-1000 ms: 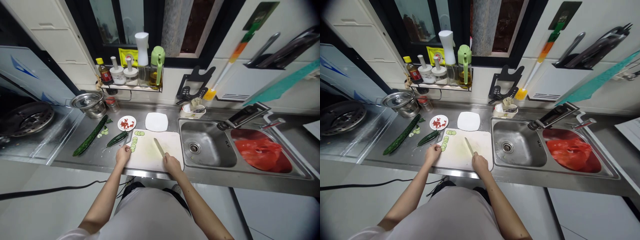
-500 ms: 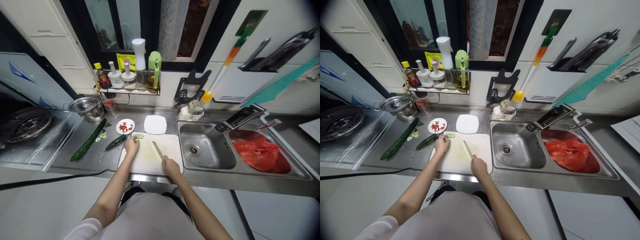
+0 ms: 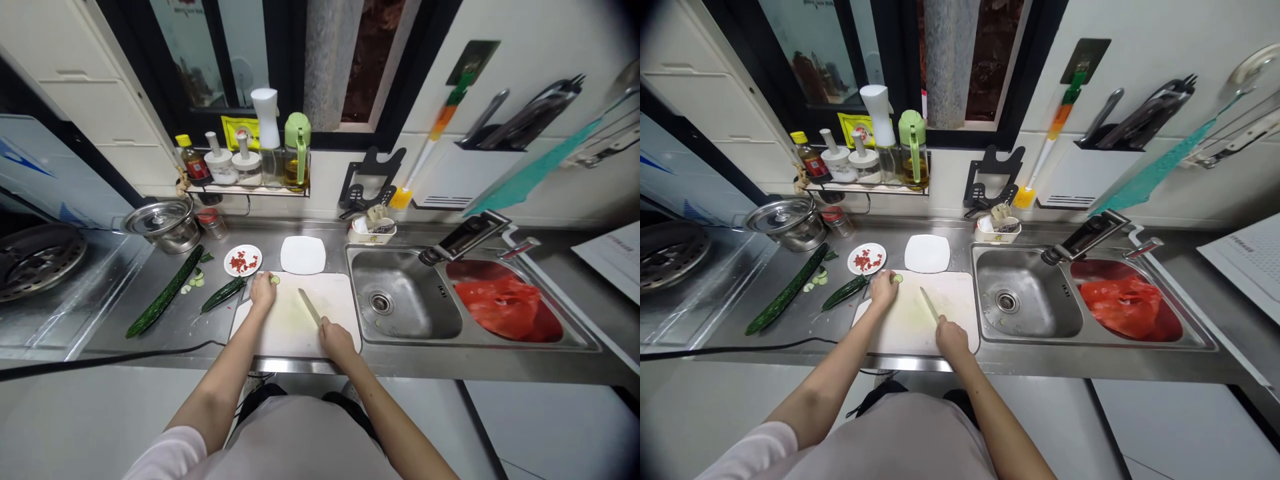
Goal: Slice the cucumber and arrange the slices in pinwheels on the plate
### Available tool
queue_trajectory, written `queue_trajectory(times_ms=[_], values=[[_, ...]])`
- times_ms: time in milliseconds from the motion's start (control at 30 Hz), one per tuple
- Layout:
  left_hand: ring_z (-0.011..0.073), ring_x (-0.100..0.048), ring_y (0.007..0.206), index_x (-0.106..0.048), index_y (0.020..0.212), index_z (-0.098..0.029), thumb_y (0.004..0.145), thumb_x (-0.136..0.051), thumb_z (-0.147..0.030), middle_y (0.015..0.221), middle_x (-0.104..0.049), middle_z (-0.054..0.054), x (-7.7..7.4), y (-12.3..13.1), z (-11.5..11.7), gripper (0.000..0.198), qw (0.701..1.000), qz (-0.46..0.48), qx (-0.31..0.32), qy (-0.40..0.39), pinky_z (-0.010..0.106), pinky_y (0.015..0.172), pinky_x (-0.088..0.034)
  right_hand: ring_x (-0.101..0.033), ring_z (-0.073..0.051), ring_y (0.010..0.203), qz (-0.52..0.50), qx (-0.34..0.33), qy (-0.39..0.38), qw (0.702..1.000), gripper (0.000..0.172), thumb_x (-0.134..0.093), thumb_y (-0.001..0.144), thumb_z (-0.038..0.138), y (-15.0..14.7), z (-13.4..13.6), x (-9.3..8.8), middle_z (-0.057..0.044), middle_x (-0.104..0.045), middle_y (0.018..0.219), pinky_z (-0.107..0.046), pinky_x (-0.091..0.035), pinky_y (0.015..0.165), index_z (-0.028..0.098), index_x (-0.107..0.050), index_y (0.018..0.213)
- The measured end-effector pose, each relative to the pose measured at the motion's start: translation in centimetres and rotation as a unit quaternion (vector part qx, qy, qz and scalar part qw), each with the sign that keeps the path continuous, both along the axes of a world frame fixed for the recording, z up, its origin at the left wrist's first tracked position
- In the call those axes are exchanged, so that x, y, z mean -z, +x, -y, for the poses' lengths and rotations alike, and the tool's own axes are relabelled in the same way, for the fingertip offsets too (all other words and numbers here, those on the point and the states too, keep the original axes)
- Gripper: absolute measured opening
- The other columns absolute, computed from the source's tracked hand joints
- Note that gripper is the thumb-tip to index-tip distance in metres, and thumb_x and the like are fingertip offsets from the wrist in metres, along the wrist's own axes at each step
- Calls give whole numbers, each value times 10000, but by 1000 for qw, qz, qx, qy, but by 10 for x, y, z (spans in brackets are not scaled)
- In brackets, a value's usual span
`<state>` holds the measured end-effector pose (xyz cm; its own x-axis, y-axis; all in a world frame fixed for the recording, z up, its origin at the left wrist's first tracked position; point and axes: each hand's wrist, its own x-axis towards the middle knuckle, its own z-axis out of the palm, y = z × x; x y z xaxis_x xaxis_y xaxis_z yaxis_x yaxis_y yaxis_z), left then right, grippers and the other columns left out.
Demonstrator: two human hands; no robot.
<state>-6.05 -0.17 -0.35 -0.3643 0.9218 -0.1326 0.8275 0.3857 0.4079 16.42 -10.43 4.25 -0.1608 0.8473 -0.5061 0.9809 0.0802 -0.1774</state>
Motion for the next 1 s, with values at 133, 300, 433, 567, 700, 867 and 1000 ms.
queue_trajectory(times_ms=[133,300,433,567,700,867,1000], values=[[217,-622,923,-653,1009,-227,833,-536,-194,1003,-690,67,-1,0,0,214,997,65,-36,-2,289,761,-430,-658,-236,977,-3,-1,4,1000,278,-295,988,218,1,-1,0,-137,-693,1021,-313,-429,766,164,-511,1155],[154,-639,833,-664,1015,-204,794,-564,-193,923,-717,29,5,3,13,242,983,182,-23,-5,238,734,-445,-661,-234,968,-1,-7,4,1000,270,-317,986,227,1,-1,3,-136,-694,1022,-306,-429,762,165,-512,1162],[140,-650,796,-691,996,-189,764,-605,-188,911,-731,33,13,11,29,248,973,226,26,-32,226,732,-458,-662,-233,966,-4,-13,8,1000,271,-314,989,242,2,-1,2,-129,-696,1027,-309,-429,764,175,-519,1153],[161,-658,847,-712,950,-211,775,-597,-187,948,-738,34,12,19,37,211,980,191,40,-47,249,769,-463,-662,-241,968,-3,-27,18,999,284,-299,988,237,1,1,-5,-127,-701,1014,-312,-427,761,172,-539,1127],[192,-650,936,-718,942,-240,801,-565,-190,998,-737,36,5,21,38,214,988,135,40,-56,277,800,-458,-661,-248,975,-5,-39,15,999,294,-294,987,231,-2,6,-14,-134,-699,1021,-317,-427,757,170,-540,1134],[204,-643,958,-724,935,-254,818,-522,-184,1032,-733,31,0,22,38,243,992,99,45,-64,282,779,-452,-665,-256,966,-4,-57,6,998,300,-298,979,224,-7,9,-17,-139,-700,1012,-326,-433,751,164,-545,1138],[201,-640,951,-723,932,-262,822,-515,-194,1028,-732,23,1,23,39,245,993,90,48,-64,279,763,-447,-667,-253,962,-1,-68,8,998,299,-305,972,209,-9,10,-14,-142,-700,1007,-326,-439,753,157,-548,1138]])
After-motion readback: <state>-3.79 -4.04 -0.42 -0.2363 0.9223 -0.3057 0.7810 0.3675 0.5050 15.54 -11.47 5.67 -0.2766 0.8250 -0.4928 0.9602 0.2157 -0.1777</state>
